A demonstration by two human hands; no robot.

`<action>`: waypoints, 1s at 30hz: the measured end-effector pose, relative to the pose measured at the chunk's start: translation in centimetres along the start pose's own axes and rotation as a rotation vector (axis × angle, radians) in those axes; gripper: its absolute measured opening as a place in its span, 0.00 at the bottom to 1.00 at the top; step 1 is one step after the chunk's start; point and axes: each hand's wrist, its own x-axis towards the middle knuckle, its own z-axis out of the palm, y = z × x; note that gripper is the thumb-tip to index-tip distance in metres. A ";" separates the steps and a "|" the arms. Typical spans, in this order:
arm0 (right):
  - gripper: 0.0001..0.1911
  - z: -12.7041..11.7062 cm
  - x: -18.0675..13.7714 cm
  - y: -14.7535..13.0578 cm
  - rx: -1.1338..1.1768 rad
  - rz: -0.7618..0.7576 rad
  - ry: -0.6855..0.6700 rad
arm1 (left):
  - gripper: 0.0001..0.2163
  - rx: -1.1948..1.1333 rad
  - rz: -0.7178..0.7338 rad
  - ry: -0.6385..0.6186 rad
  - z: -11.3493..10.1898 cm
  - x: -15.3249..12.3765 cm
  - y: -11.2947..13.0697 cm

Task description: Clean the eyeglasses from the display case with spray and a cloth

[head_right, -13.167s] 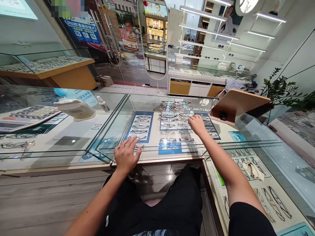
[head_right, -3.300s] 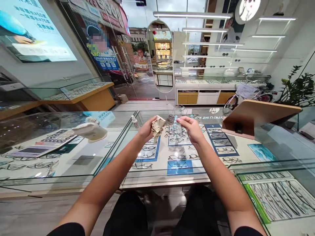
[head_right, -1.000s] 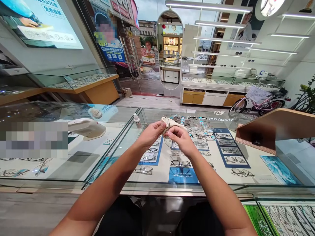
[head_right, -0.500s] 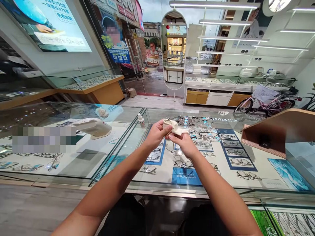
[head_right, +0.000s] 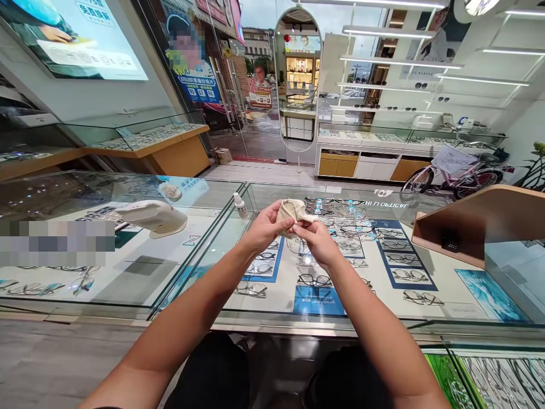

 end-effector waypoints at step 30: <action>0.22 -0.7 0.1 0.1 -0.041 0.004 0.014 | 0.25 -0.112 -0.137 -0.110 -1.1 0.3 0.2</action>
